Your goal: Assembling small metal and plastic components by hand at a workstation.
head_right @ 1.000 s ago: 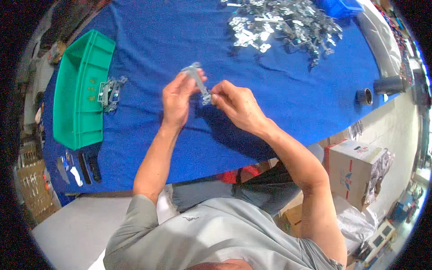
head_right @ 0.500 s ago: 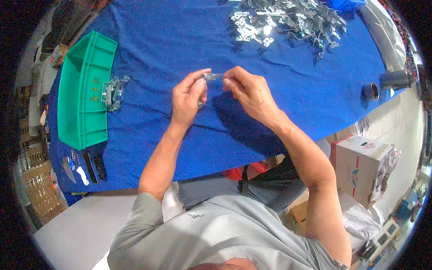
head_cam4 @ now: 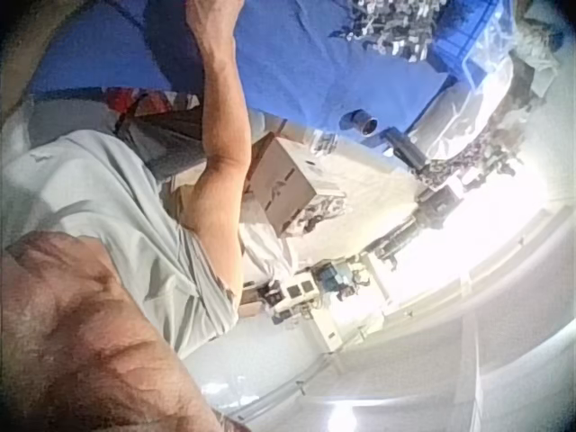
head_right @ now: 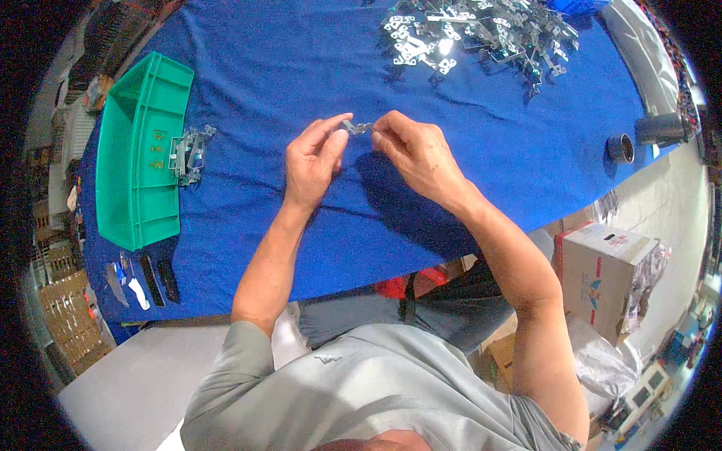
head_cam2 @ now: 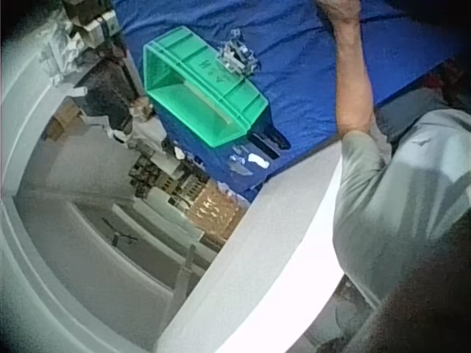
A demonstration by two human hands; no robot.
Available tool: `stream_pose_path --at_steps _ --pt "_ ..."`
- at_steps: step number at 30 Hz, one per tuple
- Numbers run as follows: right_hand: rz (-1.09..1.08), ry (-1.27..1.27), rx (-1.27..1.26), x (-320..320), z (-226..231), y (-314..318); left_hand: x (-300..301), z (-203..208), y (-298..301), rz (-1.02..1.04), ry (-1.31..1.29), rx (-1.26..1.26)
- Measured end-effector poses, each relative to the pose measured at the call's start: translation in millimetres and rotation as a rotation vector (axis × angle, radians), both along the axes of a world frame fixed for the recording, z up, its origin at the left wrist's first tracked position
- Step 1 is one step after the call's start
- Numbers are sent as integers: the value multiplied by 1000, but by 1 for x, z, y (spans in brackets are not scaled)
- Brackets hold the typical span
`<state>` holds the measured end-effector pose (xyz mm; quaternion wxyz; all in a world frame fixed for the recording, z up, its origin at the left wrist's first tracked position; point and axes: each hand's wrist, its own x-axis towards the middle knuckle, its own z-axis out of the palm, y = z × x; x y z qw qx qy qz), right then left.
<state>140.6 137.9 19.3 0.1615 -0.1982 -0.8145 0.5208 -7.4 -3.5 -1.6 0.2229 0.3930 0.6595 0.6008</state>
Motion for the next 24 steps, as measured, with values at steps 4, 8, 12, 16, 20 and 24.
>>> stream_pose_path --at_steps 4,8,12,16,20,24 --pt "-16 -9 20 1 1 2 2 3 2 0 76 26" --pt "17 -71 -112 1 0 4 2 1 0 24 223 45" --pt "55 -95 -510 -1 1 7 1 1 1 58 240 13" --pt "85 -55 -755 -1 0 12 4 1 2 45 217 38" --pt "108 -90 -667 0 -7 18 6 5 1 -9 286 9" --pt "112 -115 -614 0 -1 15 5 5 0 -58 274 3"
